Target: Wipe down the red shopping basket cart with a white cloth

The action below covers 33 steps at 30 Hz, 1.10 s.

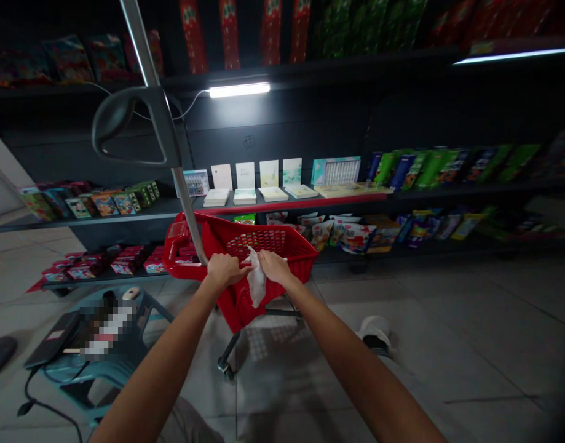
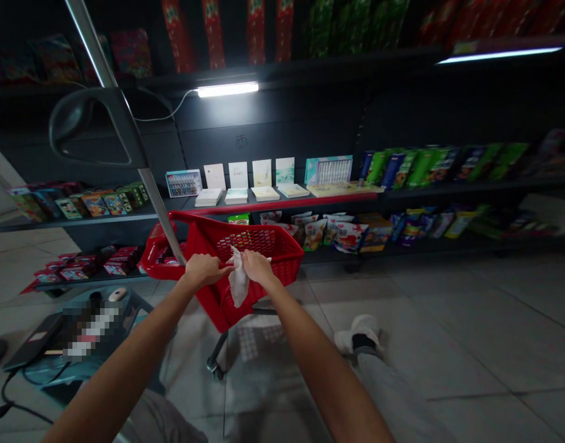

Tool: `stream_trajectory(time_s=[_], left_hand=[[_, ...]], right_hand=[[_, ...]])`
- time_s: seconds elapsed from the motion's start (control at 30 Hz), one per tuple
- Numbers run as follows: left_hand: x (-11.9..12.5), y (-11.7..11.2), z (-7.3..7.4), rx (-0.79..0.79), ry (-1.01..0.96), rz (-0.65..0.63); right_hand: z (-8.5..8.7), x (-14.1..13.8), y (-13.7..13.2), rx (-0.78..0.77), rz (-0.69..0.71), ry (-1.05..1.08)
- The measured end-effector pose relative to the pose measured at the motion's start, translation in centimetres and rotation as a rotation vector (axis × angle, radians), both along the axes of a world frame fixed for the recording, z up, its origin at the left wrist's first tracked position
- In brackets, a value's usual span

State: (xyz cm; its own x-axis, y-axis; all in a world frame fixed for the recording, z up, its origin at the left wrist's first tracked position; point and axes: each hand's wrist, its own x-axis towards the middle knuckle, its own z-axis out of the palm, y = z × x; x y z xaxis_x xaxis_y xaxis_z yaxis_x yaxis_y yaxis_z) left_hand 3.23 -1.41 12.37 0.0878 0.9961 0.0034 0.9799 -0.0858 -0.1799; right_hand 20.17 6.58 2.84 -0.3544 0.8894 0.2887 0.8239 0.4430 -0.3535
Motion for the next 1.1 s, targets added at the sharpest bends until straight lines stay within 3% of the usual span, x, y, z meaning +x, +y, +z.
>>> stream_trajectory(time_s=[0.23, 0.5, 0.63, 0.7, 0.77, 0.87, 0.93, 1.0, 1.1], left_hand=[[-2.2, 0.8, -1.2, 0.159, -0.017, 0.003], [-3.2, 0.9, -1.4, 0.172, -0.031, 0.0], [-3.4, 0.6, -1.4, 0.16, -0.031, -0.01], [-3.7, 0.6, -1.5, 0.16, -0.034, -0.018], [-3.9, 0.7, -1.7, 0.159, -0.043, -0.034], [-4.2, 0.8, -1.8, 0.153, -0.064, -0.058], [-4.3, 1.0, -1.8, 0.144, -0.072, -0.06], [-4.4, 1.1, -1.8, 0.13, -0.072, -0.05], [-4.4, 1.1, -1.8, 0.117, -0.079, -0.038]], right_hand=[[-0.3, 2.6, 1.3, -0.03, -0.058, -0.036], [-1.2, 8.7, 2.9, -0.078, -0.127, -0.046], [-1.3, 10.0, 3.8, -0.062, -0.081, 0.068], [-0.1, 9.3, 4.0, 0.016, -0.042, 0.218], [2.2, 7.7, 4.1, 0.156, -0.07, 0.41], [6.6, 4.1, 4.1, 0.5, -0.169, 0.707], [8.5, 1.3, 3.8, 0.707, -0.173, 0.849], [8.5, -1.4, 3.2, 0.718, -0.12, 0.86], [5.1, -4.7, 1.2, 0.352, 0.071, 0.577]])
